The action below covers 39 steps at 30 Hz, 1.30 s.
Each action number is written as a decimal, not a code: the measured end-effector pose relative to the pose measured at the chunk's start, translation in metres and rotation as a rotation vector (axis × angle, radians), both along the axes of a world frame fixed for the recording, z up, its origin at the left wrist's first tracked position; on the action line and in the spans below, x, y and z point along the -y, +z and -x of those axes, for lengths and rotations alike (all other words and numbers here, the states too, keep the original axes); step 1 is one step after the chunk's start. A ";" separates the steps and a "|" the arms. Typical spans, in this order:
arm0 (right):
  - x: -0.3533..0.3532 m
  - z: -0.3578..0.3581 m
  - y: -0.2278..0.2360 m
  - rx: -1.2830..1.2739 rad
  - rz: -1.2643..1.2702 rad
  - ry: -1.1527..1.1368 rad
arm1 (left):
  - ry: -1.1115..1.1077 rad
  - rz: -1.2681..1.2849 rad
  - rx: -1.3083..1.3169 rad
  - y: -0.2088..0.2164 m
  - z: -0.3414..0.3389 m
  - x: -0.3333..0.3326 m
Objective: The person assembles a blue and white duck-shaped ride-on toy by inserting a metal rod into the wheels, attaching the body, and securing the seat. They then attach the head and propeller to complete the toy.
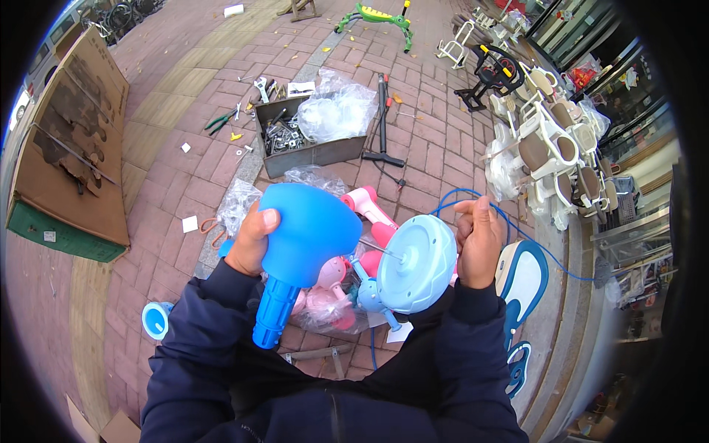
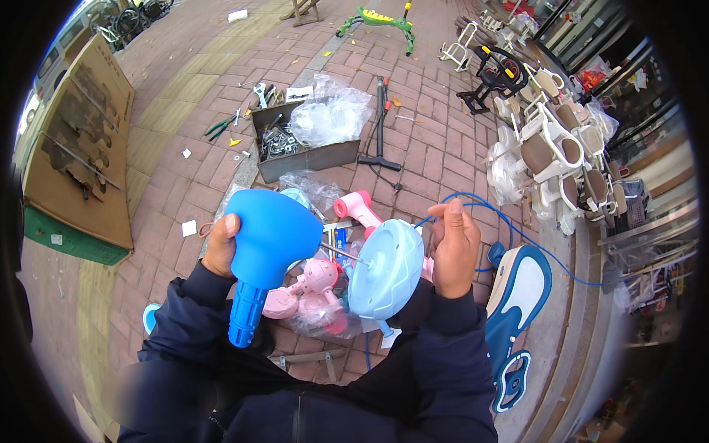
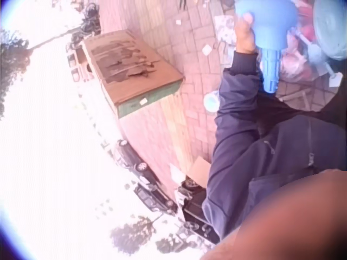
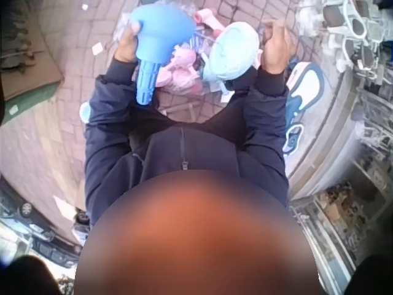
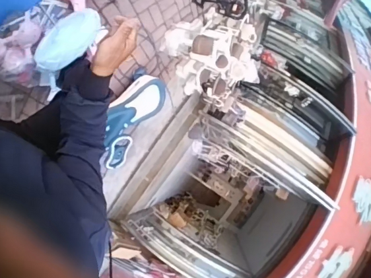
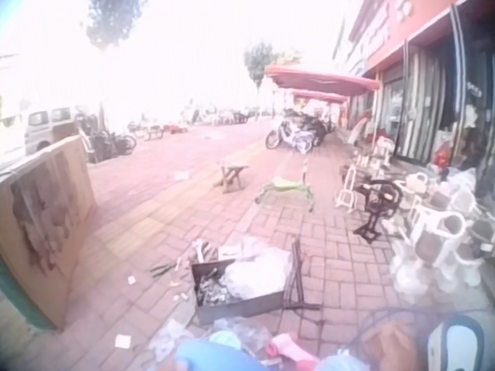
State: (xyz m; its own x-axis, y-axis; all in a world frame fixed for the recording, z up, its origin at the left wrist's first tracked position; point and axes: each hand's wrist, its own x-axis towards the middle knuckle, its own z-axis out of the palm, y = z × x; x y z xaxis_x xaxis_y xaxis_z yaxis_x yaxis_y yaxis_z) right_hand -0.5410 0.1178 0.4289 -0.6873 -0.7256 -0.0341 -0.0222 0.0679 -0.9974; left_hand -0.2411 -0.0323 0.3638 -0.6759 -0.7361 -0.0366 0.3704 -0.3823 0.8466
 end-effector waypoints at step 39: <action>0.037 -0.043 -0.071 0.630 -0.002 0.630 | 0.482 1.169 0.281 0.033 -0.009 -0.038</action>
State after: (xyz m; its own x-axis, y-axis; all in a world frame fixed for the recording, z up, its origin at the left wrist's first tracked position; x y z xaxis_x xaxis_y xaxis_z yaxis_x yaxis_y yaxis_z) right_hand -0.4984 0.0807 0.3577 -0.0141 -0.9621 -0.2723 0.4964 0.2296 -0.8372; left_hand -0.2320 0.0060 0.3966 -0.4095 -0.5935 0.6928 0.0188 0.7538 0.6568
